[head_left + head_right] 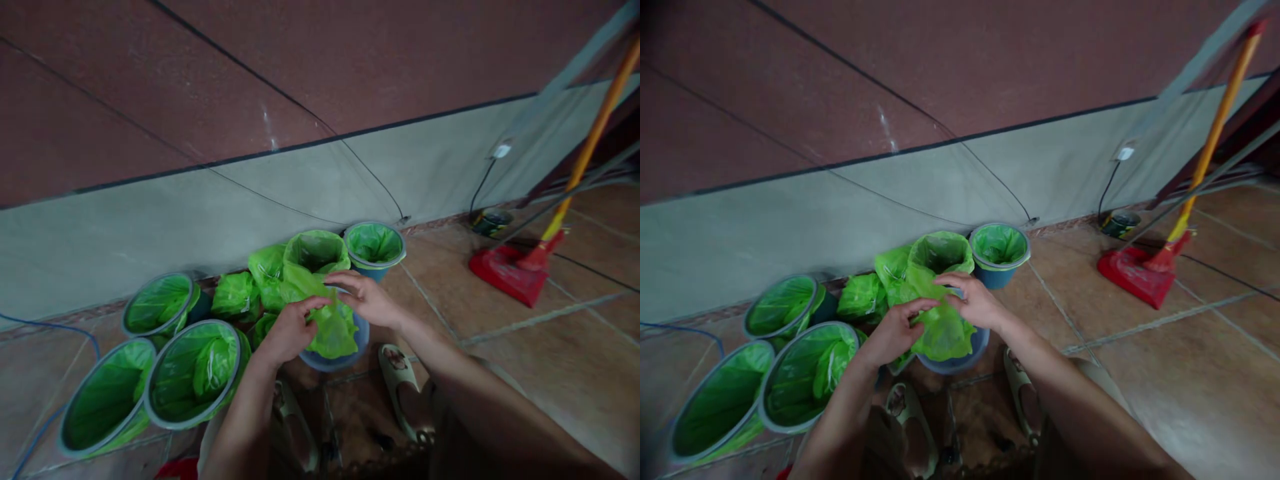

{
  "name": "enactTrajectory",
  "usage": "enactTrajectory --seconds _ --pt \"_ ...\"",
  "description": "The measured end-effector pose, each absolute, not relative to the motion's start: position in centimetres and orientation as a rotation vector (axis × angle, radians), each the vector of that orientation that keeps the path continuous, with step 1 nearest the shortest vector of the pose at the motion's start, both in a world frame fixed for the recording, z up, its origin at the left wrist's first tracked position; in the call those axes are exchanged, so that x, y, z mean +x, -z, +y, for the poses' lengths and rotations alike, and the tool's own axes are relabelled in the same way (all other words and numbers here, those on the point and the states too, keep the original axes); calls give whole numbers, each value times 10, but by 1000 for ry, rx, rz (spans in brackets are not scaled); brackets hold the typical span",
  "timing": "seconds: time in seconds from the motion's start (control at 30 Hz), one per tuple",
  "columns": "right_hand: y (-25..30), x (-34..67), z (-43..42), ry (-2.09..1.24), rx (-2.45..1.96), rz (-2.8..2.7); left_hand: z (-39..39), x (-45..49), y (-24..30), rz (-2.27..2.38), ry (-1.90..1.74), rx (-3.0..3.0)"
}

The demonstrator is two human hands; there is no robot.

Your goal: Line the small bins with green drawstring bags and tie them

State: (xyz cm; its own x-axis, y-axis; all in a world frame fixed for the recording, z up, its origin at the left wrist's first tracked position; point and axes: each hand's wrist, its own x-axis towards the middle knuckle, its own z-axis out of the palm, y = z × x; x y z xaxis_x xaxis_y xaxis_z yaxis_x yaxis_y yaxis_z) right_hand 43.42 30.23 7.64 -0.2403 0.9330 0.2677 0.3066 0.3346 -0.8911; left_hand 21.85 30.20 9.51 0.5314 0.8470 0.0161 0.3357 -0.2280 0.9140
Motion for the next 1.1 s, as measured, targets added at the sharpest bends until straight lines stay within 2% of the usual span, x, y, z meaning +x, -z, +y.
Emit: enactTrajectory --seconds 0.2,0.37,0.53,0.67,0.93,1.1 --pt "-73 433 298 -766 -1284 -2114 308 214 -101 1011 -777 1889" --pt "-69 440 300 -501 -1429 -1981 320 204 -93 1277 -1060 1840" --pt "-64 438 300 -251 -1423 -1884 323 201 -88 1580 -1085 2192" --pt "-63 438 300 -123 -1366 -1857 324 196 -87 1737 -1208 2254" --pt "-70 454 300 155 -1405 -1644 324 189 -88 1840 -1398 2169" --pt "-74 453 299 242 -1621 -1613 321 196 -87 1786 -1434 2169"
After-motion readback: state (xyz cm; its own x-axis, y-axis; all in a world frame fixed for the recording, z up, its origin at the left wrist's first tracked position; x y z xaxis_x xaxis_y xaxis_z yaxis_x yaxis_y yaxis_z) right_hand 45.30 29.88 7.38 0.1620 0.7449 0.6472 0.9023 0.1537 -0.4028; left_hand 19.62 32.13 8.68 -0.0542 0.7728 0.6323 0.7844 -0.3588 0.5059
